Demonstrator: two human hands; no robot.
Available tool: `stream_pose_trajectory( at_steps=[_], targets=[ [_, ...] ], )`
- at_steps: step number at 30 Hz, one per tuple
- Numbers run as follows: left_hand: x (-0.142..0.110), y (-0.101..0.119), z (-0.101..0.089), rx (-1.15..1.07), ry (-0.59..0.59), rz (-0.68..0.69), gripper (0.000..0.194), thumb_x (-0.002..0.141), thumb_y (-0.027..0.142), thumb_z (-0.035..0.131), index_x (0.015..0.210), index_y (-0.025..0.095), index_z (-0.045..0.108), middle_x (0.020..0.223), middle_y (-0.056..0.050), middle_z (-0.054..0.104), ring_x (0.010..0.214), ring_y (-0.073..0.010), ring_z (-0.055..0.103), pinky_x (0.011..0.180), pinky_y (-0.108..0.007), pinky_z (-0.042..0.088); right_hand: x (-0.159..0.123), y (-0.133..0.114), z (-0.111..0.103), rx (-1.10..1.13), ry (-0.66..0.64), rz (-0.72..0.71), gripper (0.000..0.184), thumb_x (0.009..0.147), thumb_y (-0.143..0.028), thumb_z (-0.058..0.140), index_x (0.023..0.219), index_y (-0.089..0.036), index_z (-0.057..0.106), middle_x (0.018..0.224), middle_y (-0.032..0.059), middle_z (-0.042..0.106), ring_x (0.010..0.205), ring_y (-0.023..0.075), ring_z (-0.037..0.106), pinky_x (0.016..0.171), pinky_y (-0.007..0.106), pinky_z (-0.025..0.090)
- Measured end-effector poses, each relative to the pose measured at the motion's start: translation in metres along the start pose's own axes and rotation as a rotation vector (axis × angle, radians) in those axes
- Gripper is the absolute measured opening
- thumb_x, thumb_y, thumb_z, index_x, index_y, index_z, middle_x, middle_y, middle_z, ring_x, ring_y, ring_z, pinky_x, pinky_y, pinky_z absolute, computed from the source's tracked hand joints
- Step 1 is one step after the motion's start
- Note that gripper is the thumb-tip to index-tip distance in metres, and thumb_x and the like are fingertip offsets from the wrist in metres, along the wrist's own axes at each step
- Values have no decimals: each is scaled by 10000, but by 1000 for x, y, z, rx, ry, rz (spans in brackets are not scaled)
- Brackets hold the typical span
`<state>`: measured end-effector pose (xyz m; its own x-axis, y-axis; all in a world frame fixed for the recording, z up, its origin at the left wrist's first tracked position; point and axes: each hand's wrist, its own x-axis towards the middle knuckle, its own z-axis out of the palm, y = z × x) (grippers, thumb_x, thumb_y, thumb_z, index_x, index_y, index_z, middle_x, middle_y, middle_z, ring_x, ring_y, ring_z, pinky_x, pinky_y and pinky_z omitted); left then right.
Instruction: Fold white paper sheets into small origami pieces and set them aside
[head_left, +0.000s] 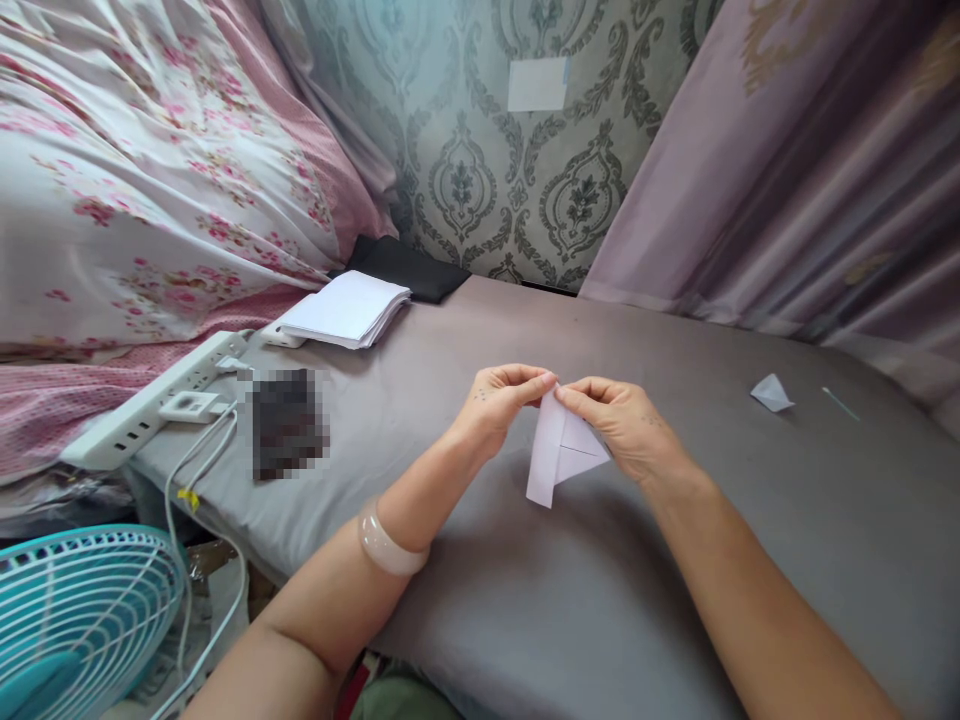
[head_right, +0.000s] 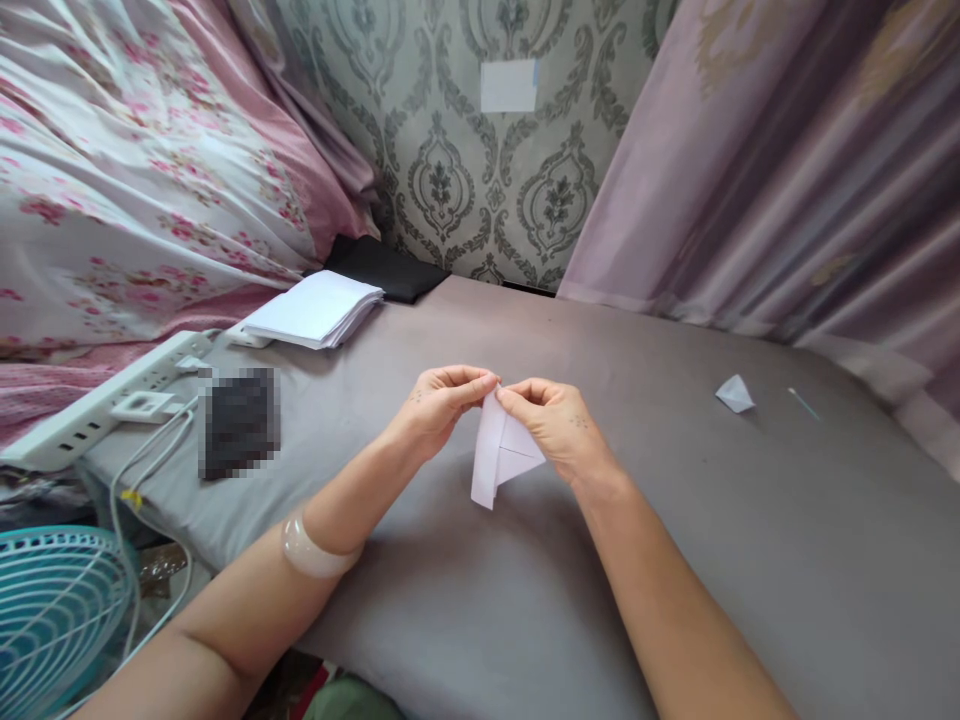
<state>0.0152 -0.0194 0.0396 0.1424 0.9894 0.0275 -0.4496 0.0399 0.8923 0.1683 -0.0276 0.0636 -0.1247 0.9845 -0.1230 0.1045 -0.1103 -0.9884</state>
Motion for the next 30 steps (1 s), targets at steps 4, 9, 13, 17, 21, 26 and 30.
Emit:
stream_pose_trajectory(
  at_steps=[4,9,13,17,21,26,30],
  targets=[
    [-1,4,1,50,-27,-39,192,650,298,777,704,123,721,696,-38,659,659,-116,571,703,-282,446,3,4,-4,18,-40,31,308,607,-464,780,653,-188,651,590,-23,579,517,98,461,512,268,340],
    [0,2,2,162,38,-27,99,622,210,729,652,123,694,665,-25,640,637,-100,541,653,-257,415,3,5,0,56,-54,102,261,590,-395,763,600,-184,610,546,-28,548,504,99,449,508,269,322],
    [2,-2,2,174,56,-6,96,612,206,714,643,119,684,661,-28,640,631,-98,537,648,-252,417,2,4,6,129,-34,155,229,579,-353,754,624,-174,619,574,-17,569,545,104,483,534,260,351],
    [2,-4,2,177,69,-7,110,614,211,712,658,112,692,666,-34,641,631,-100,540,645,-250,426,1,4,8,136,-8,197,226,591,-350,745,667,-175,623,626,3,618,566,115,516,545,262,378],
    [3,-7,4,200,102,-25,76,618,180,688,647,110,682,650,-31,633,621,-100,541,631,-246,425,3,8,8,151,4,213,164,580,-284,704,614,-190,574,557,-25,567,511,100,469,504,257,344],
    [3,-10,3,204,105,-51,62,624,160,665,651,106,678,643,-34,631,617,-106,545,642,-257,433,6,10,8,151,-1,223,131,558,-243,671,579,-196,550,522,-37,536,484,92,442,480,254,316],
    [5,-11,1,189,84,-60,64,638,152,649,665,104,682,670,-41,643,629,-108,555,668,-265,441,6,9,4,135,-10,214,118,530,-218,672,602,-186,583,536,-29,561,497,91,464,497,247,329]
  ],
)
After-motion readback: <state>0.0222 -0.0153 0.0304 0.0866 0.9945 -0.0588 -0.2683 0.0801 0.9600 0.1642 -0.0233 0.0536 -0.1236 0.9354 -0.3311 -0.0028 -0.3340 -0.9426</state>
